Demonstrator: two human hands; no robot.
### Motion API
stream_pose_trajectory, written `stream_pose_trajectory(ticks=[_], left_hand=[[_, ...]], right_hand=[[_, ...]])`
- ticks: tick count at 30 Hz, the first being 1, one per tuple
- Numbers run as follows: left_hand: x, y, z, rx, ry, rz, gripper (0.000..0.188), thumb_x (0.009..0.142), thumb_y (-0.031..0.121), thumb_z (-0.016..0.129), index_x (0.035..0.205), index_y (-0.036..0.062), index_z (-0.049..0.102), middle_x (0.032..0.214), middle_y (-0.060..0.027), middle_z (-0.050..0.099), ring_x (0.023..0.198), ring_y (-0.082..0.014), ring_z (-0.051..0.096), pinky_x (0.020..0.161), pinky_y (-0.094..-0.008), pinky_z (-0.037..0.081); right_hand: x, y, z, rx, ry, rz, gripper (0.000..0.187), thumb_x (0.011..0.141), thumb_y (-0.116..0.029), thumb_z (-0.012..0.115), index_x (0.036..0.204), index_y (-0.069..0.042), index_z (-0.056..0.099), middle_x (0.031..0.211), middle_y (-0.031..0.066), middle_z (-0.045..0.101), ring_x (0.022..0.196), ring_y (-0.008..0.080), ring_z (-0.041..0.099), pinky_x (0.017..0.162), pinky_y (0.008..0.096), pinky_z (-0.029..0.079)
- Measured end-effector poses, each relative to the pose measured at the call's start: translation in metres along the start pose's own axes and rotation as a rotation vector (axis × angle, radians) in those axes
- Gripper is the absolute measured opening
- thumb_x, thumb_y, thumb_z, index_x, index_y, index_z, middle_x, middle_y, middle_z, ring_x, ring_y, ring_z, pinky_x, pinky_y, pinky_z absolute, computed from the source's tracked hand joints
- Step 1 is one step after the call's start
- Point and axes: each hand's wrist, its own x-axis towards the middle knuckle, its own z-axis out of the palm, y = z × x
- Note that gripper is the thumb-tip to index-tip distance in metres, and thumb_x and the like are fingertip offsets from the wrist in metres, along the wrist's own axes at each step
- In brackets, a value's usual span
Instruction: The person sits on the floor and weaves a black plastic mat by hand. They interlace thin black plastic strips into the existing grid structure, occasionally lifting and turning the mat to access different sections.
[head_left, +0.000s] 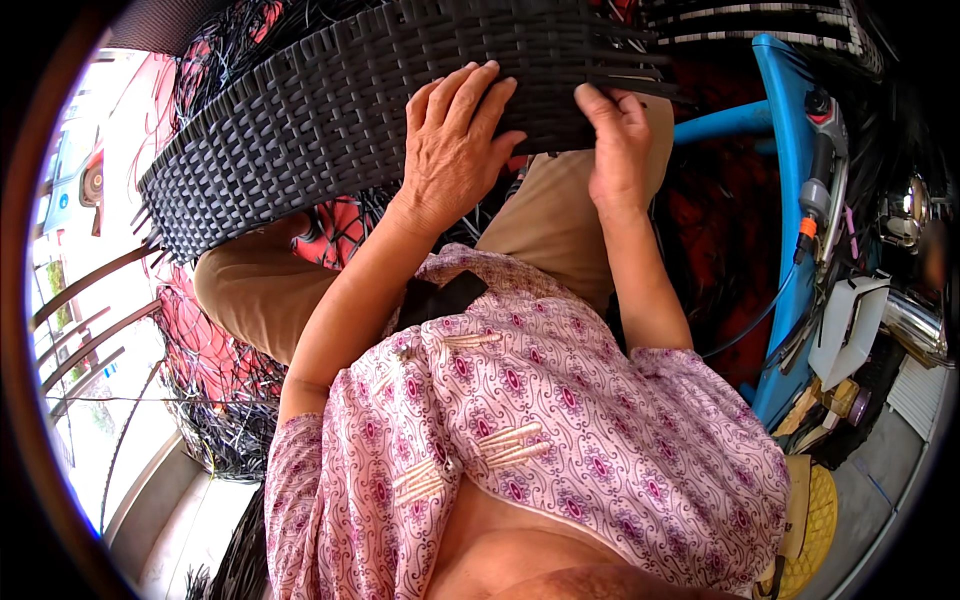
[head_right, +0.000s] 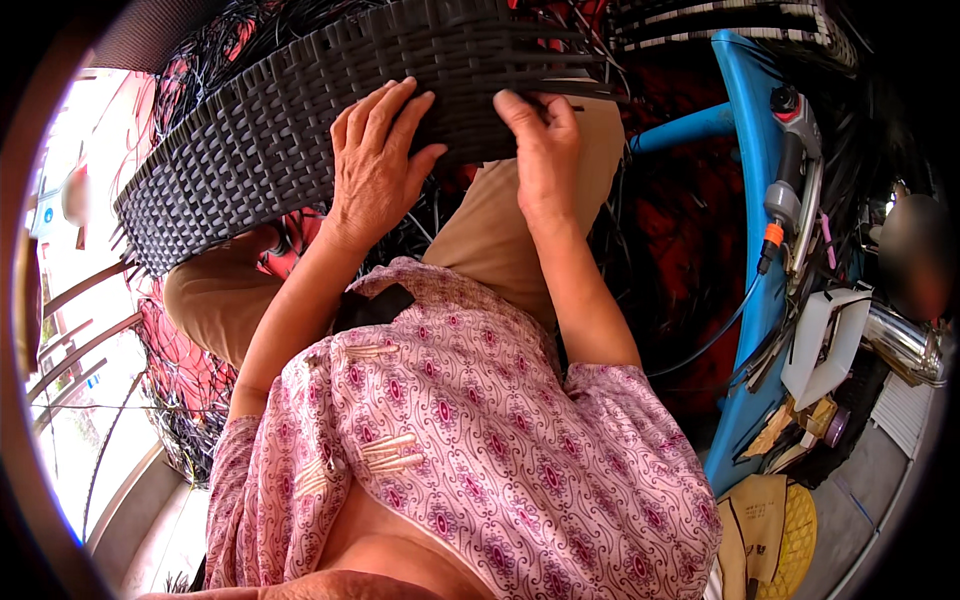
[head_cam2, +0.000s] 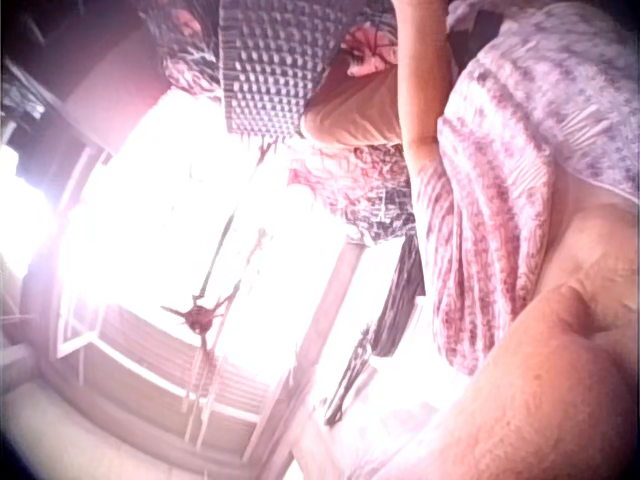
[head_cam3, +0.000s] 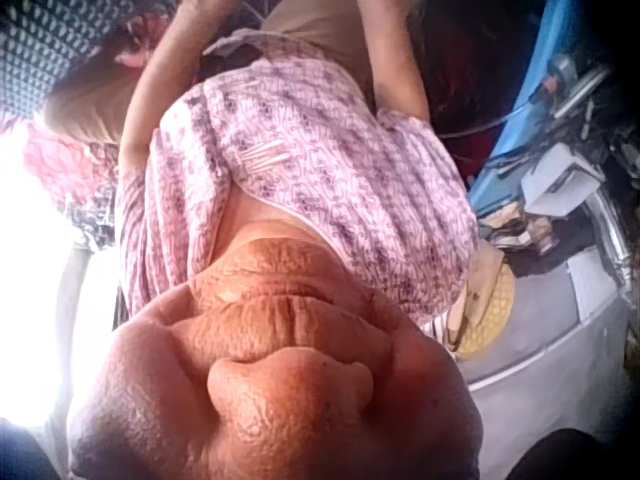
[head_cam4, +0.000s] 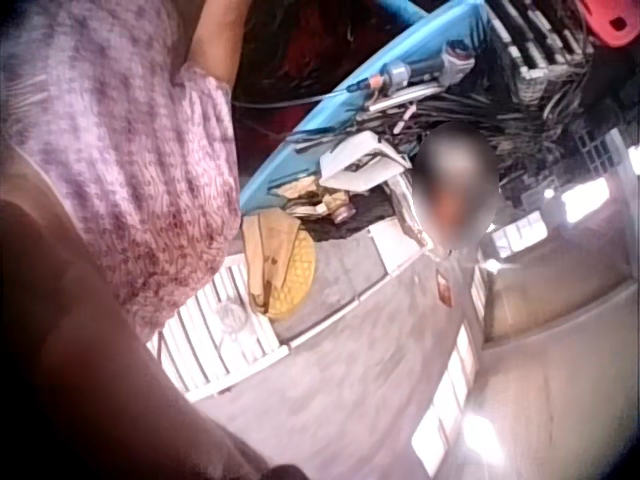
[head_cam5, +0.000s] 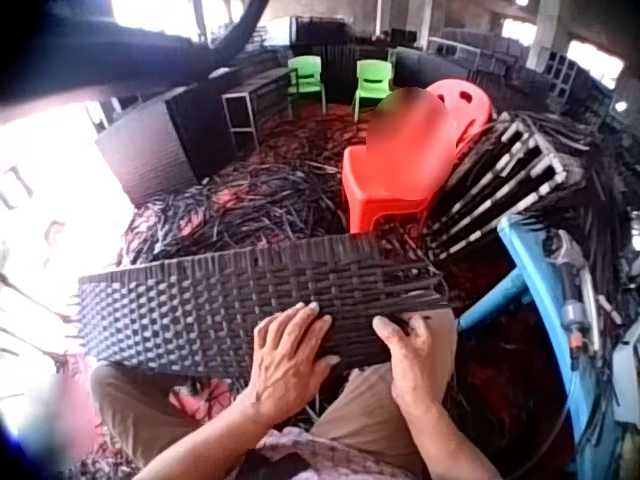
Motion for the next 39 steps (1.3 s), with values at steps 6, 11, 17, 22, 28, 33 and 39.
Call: stream_pose_trajectory(ticks=[6,11,17,22,28,33,39], left_hand=[[0.035,-0.017,0.003,0.052,0.098,-0.028,0.065,0.091,0.034,0.067,0.145,0.0044,0.047,0.153,-0.0158,0.041,0.144,-0.0316,0.034,0.117,-0.0469,0.022],[0.092,-0.014,0.011,0.307,0.144,0.026,0.072,0.086,0.047,0.069,0.134,-0.0026,0.050,0.125,-0.0195,0.055,0.119,-0.0352,0.048,0.108,-0.0498,0.032],[0.108,-0.018,0.016,0.261,0.007,-0.015,0.082,0.084,0.062,0.063,0.130,-0.0054,0.051,0.117,-0.0203,0.055,0.112,-0.0358,0.050,0.101,-0.0490,0.036],[0.117,-0.027,0.023,0.288,0.002,-0.008,0.078,0.086,0.065,0.059,0.119,-0.0049,0.055,0.105,-0.0191,0.056,0.101,-0.0343,0.052,0.092,-0.0469,0.039],[0.124,-0.034,0.022,0.245,0.009,-0.012,0.072,0.085,0.065,0.060,0.108,-0.0027,0.057,0.099,-0.0186,0.058,0.098,-0.0342,0.054,0.089,-0.0455,0.040],[0.130,-0.044,0.023,0.219,0.000,-0.032,0.069,0.086,0.065,0.060,0.101,-0.0017,0.058,0.095,-0.0179,0.060,0.095,-0.0345,0.056,0.086,-0.0449,0.041],[0.132,-0.051,0.015,0.143,-0.006,-0.053,0.073,0.086,0.069,0.057,0.103,-0.0016,0.056,0.094,-0.0174,0.059,0.093,-0.0340,0.057,0.086,-0.0443,0.042]], right_hand=[[-0.001,0.003,0.000,-0.139,-0.146,-0.102,0.064,0.082,-0.003,0.079,0.138,-0.001,0.047,0.125,0.0105,0.058,0.114,0.0172,0.058,0.099,0.0307,0.051],[0.006,0.010,-0.006,-0.133,-0.155,-0.155,0.085,0.076,-0.006,0.085,0.144,-0.001,0.033,0.131,0.0137,0.053,0.118,0.0212,0.056,0.099,0.0329,0.050],[0.005,0.015,-0.006,-0.140,-0.142,-0.204,0.080,0.080,-0.008,0.083,0.142,-0.002,0.034,0.128,0.0129,0.054,0.117,0.0208,0.056,0.098,0.0325,0.050],[0.009,0.020,-0.003,-0.192,-0.102,-0.243,0.080,0.080,-0.010,0.084,0.142,-0.002,0.034,0.128,0.0134,0.053,0.118,0.0212,0.054,0.099,0.0333,0.049],[0.010,0.024,0.004,-0.198,-0.078,-0.262,0.087,0.080,-0.009,0.084,0.147,-0.001,0.030,0.130,0.0135,0.052,0.118,0.0209,0.054,0.099,0.0329,0.049],[0.007,0.021,0.010,-0.154,-0.065,-0.197,0.093,0.078,-0.008,0.085,0.150,-0.001,0.026,0.128,0.0155,0.054,0.115,0.0229,0.055,0.097,0.0345,0.049],[0.016,0.023,0.011,-0.224,-0.068,-0.215,0.096,0.079,-0.004,0.084,0.152,0.001,0.022,0.138,0.0177,0.049,0.123,0.0245,0.051,0.105,0.0363,0.045]])
